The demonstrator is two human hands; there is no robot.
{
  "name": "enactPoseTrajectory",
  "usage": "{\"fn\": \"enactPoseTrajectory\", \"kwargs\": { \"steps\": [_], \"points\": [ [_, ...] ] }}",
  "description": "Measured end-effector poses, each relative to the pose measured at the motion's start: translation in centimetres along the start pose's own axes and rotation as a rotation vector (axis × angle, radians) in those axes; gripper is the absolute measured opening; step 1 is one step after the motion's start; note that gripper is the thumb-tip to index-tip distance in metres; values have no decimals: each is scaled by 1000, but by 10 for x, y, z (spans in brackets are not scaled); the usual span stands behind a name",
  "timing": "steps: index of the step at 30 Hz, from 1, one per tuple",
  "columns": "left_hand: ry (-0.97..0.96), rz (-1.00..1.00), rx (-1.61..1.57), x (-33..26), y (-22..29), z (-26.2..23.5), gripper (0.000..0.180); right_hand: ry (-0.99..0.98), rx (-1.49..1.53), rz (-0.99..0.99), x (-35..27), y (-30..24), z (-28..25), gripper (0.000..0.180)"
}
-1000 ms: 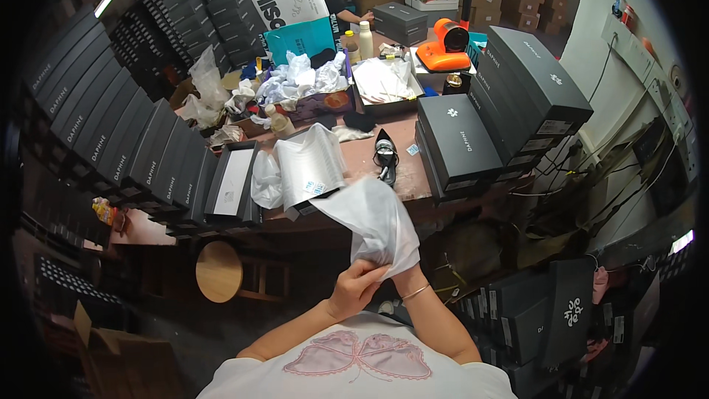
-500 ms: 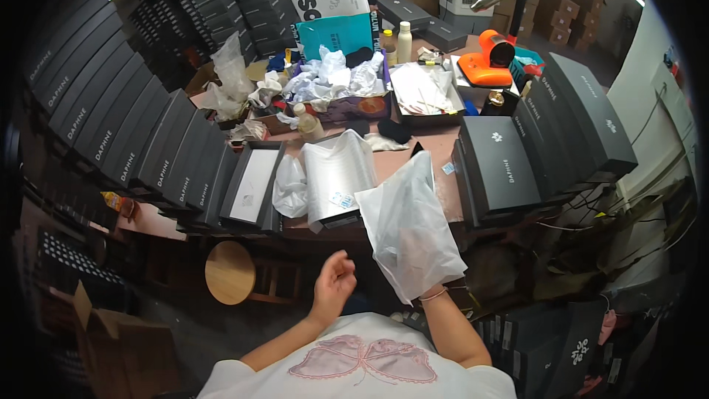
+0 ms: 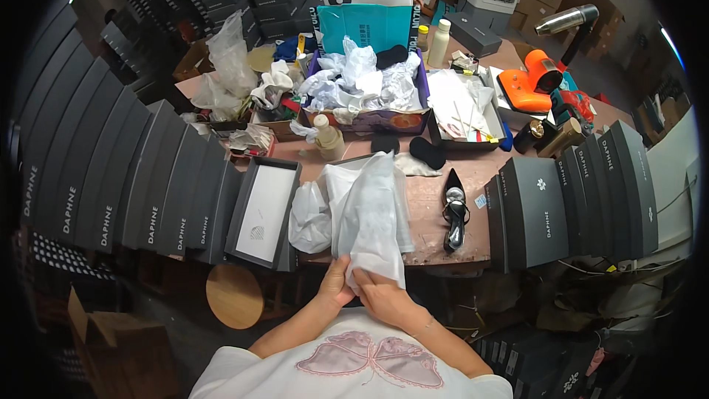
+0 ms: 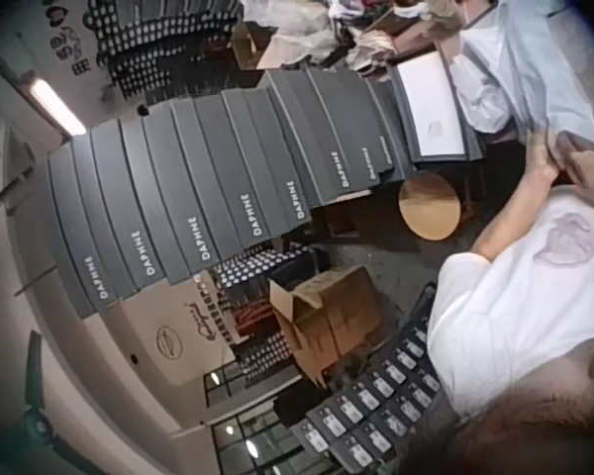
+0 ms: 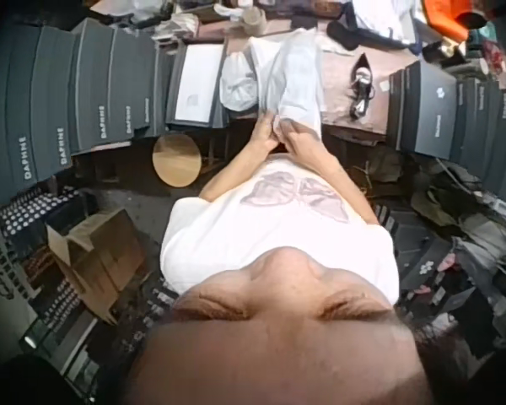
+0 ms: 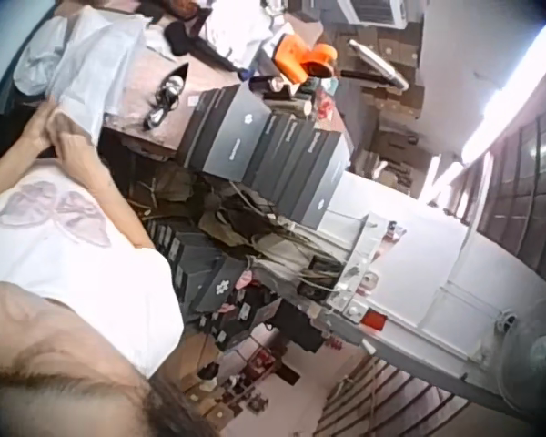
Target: Inspect shoes, wrap them in packing paper, and place them into shoe boxes at a manufacturing facility.
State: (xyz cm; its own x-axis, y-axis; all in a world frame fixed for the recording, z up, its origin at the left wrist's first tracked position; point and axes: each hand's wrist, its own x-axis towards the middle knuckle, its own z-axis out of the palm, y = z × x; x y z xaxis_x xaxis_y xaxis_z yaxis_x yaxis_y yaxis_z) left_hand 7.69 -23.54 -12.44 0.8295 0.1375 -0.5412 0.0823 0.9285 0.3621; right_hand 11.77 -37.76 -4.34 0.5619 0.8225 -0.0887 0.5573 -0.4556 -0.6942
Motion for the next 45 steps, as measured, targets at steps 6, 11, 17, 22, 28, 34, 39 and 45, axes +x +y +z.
{"fn": "enactPoseTrajectory", "kwargs": {
  "steps": [6, 11, 17, 22, 28, 34, 39, 45],
  "points": [
    [-83, 555, 1051, 28, 29, 40, 62, 610, 1087, 353, -23, 60, -37, 64],
    [-559, 530, 1312, 21, -13, 50, 81, 797, 1453, 386, 22, 96, -32, 55],
    [467, -23, 627, -8, 4, -84, 41, 316, 1017, 437, 108, 111, -5, 48],
    [274, -212, -300, 56, -21, -169, 33, 42, 100, 329, 133, 149, 85, 62],
    [236, 416, 550, 52, 1, -66, 11, 151, 178, 302, 119, 187, 78, 62],
    [-236, 1036, 1661, 41, 27, 22, 15, 233, 292, 199, 115, 196, 95, 62],
    [-725, 896, 1793, 55, 17, 45, 15, 170, 962, 553, 144, 236, 187, 58],
    [-128, 1086, 1660, 10, 36, 11, 14, 300, 465, 317, 98, 157, -2, 54]
  ]
}}
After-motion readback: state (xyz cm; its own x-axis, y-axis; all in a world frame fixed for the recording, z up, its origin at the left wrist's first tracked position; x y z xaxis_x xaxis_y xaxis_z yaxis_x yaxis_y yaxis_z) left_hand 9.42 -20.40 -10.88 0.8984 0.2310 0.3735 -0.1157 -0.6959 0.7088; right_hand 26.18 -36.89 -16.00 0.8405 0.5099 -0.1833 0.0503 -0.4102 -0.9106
